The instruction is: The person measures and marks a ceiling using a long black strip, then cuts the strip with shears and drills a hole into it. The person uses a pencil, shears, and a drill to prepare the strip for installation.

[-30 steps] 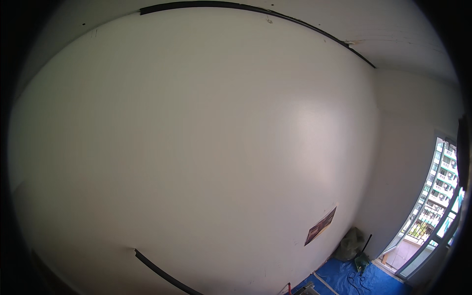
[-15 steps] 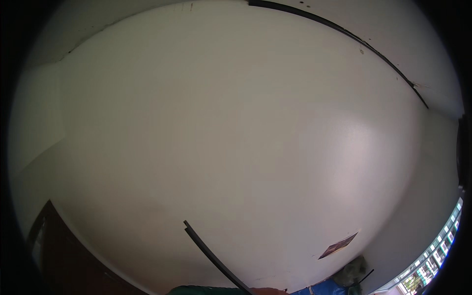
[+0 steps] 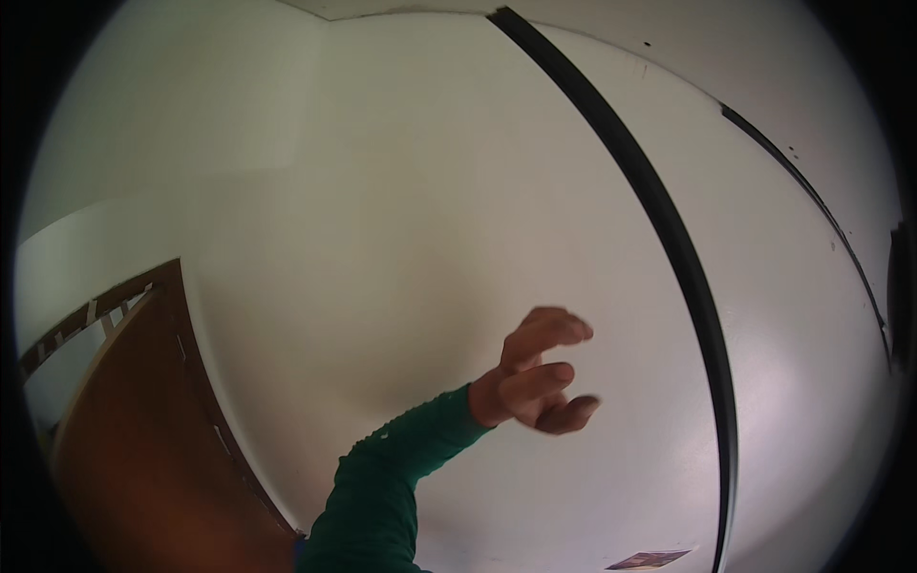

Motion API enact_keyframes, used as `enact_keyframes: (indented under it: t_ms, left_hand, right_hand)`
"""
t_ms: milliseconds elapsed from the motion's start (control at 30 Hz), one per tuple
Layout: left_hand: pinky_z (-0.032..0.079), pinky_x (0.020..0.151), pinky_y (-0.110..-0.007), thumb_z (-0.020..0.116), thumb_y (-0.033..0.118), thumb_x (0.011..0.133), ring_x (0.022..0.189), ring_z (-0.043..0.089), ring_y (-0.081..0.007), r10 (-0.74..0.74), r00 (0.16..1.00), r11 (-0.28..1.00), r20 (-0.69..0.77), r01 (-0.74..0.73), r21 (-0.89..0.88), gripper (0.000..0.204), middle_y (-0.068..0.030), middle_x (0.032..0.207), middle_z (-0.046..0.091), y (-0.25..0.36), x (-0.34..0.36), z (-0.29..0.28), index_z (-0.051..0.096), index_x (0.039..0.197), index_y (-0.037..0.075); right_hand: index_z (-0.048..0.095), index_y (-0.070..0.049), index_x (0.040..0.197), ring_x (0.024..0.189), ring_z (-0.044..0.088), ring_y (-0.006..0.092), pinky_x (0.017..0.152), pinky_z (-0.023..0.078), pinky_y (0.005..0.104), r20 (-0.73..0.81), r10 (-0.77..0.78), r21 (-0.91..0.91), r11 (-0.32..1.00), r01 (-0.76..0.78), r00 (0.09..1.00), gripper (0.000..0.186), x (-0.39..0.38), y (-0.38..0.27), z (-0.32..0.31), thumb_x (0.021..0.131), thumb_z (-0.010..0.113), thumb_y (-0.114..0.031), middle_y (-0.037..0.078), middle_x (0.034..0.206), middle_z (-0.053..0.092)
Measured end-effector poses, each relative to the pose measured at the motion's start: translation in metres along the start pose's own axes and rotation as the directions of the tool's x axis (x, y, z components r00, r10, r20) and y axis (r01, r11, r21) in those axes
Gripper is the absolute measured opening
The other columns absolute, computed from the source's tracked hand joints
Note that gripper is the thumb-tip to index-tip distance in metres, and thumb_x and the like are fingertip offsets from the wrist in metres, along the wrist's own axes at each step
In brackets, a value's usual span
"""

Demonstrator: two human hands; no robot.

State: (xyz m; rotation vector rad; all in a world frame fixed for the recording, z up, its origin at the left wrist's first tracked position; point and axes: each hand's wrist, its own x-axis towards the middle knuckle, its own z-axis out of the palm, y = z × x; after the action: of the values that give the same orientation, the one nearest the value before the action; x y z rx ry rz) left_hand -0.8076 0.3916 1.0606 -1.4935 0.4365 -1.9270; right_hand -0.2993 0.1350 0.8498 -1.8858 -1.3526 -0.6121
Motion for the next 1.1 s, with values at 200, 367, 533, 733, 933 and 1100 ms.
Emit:
enact_keyframes:
  t_ms: [200, 367, 533, 733, 933, 1100]
  left_hand:
    - [0.048, 0.103, -0.046, 0.084, 0.023, 0.088, 0.129, 0.057, -0.0339, 0.203, 0.979, 0.829, 0.013, -0.179, 0.53, 0.049, -0.0193, 0.153, 0.052, -0.086, 0.093, 0.009, 0.07, 0.135, 0.025]
    - [0.048, 0.098, -0.049, 0.083, 0.019, 0.082, 0.116, 0.061, -0.0305, 0.143, 0.958, 0.826, 0.249, -0.254, 0.503, 0.037, -0.0118, 0.123, 0.063, -0.126, 0.126, -0.009, 0.074, 0.117, 0.014]
    - [0.055, 0.091, -0.042, 0.085, 0.005, 0.08, 0.106, 0.062, -0.0293, 0.176, 0.964, 0.706, 0.2, -0.265, 0.657, 0.027, -0.0051, 0.108, 0.065, -0.17, 0.152, -0.035, 0.078, 0.105, 0.014]
    - [0.061, 0.081, -0.036, 0.088, 0.007, 0.078, 0.101, 0.064, -0.025, 0.201, 0.972, 0.656, 0.117, -0.223, 0.721, 0.019, -0.002, 0.101, 0.067, -0.193, 0.169, -0.045, 0.084, 0.096, 0.013]
    - [0.06, 0.074, -0.037, 0.086, 0.009, 0.074, 0.094, 0.065, -0.0247, 0.172, 0.977, 0.678, 0.124, -0.208, 0.705, 0.01, -0.0031, 0.091, 0.066, -0.202, 0.177, -0.037, 0.083, 0.083, 0.011]
    - [0.052, 0.068, -0.039, 0.08, 0.008, 0.07, 0.086, 0.063, -0.0254, 0.271, 0.942, 0.503, 0.197, -0.314, 0.805, 0.007, -0.0048, 0.08, 0.063, -0.207, 0.177, -0.035, 0.074, 0.067, 0.009]
  right_hand:
    - [0.077, -0.002, 0.119, 0.097, 0.073, 0.0352, 0.087, 0.057, 0.0446, -0.332, -0.274, -0.059, 0.961, 0.27, 0.903, 0.026, 0.216, -0.061, -0.013, 0.093, 0.073, -0.003, 0.018, 0.103, 0.075]
    - [0.069, 0.001, 0.133, 0.109, 0.074, 0.0337, 0.092, 0.058, 0.0432, -0.385, -0.432, -0.145, 0.901, 0.409, 0.816, 0.029, 0.362, -0.09, -0.03, 0.112, 0.06, -0.016, 0.019, 0.119, 0.075]
    - [0.07, -0.004, 0.136, 0.104, 0.074, 0.0315, 0.089, 0.058, 0.0422, -0.533, -0.543, -0.262, 0.835, 0.483, 0.649, 0.034, 0.454, -0.144, -0.049, 0.114, 0.058, -0.027, 0.015, 0.116, 0.076]
    - [0.067, -0.012, 0.143, 0.118, 0.07, 0.029, 0.099, 0.055, 0.0418, -0.653, -0.427, -0.133, 0.878, 0.46, 0.625, 0.035, 0.51, -0.178, -0.061, 0.114, 0.059, -0.029, 0.01, 0.128, 0.073]
    - [0.066, -0.01, 0.145, 0.123, 0.069, 0.0302, 0.103, 0.054, 0.0416, -0.676, -0.472, -0.135, 0.834, 0.535, 0.565, 0.037, 0.545, -0.173, -0.059, 0.114, 0.059, -0.029, 0.012, 0.133, 0.072]
    - [0.067, -0.006, 0.142, 0.128, 0.066, 0.0315, 0.107, 0.052, 0.0421, -0.725, -0.609, -0.382, 0.744, 0.548, 0.321, 0.037, 0.578, -0.168, -0.044, 0.114, 0.059, -0.027, 0.014, 0.136, 0.071]
